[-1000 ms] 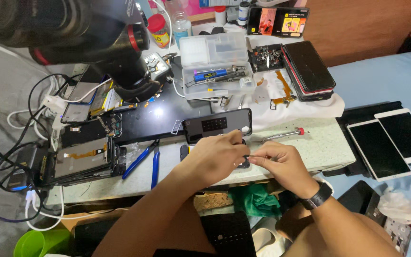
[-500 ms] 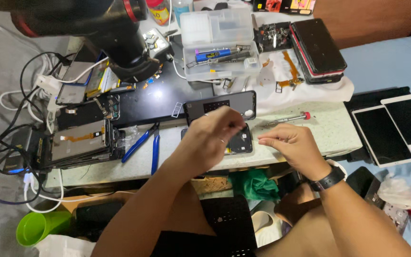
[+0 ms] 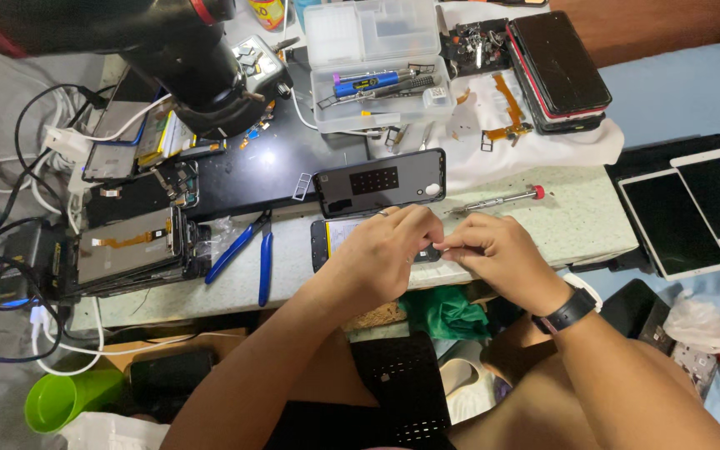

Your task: The person is repairing a smartphone by removing and reattaching internal components. They use a screwdriver to remove screws, a plastic pry tool to separate parts, and tweezers to handle small connectors. The person works on the phone's back cover and internal circuitry.

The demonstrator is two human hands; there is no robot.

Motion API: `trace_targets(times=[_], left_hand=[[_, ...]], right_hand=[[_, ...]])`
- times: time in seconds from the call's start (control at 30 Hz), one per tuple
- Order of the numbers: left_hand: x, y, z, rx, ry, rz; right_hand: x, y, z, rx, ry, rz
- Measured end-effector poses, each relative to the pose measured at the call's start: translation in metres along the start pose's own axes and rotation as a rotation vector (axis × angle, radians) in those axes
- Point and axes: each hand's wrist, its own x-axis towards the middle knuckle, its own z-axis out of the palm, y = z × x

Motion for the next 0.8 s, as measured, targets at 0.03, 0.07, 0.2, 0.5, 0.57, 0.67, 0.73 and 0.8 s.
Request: trace_targets(times=[0.03, 0.07, 0.2, 0.5, 0.57, 0.67, 0.73, 0.8], left_hand=[[0.000, 0.000, 0.000, -0.013, 0.001, 0.006], [0.000, 0.000, 0.000, -0.026, 0.001, 0.011], [0.001, 0.003, -0.001, -0.061, 0.002, 0.021], [0.004, 0.005, -0.001, -0.027, -0.019, 0.020], [0.006, 0.005, 0.000, -0.018, -0.021, 0.013], [0.009, 0.006, 0.000, 0.001, -0.044, -0.008], [0.011, 0.006, -0.001, 0.014, -0.067, 0.001], [0.012, 0.007, -0.003, 0.025, -0.092, 0.030]], right_hand=[[0.000, 0.000, 0.000, -0.010, 0.001, -0.006], [0.001, 0.000, 0.000, -0.020, 0.002, -0.011], [0.000, -0.003, -0.001, 0.014, -0.006, 0.025], [0.000, -0.007, -0.002, 0.023, -0.005, 0.012], [-0.001, -0.006, -0.002, 0.020, 0.001, 0.015], [-0.001, -0.005, -0.001, 0.004, -0.012, 0.045], [-0.001, -0.004, -0.001, -0.001, -0.002, 0.016], [-0.001, -0.002, 0.000, -0.006, 0.002, 0.011]])
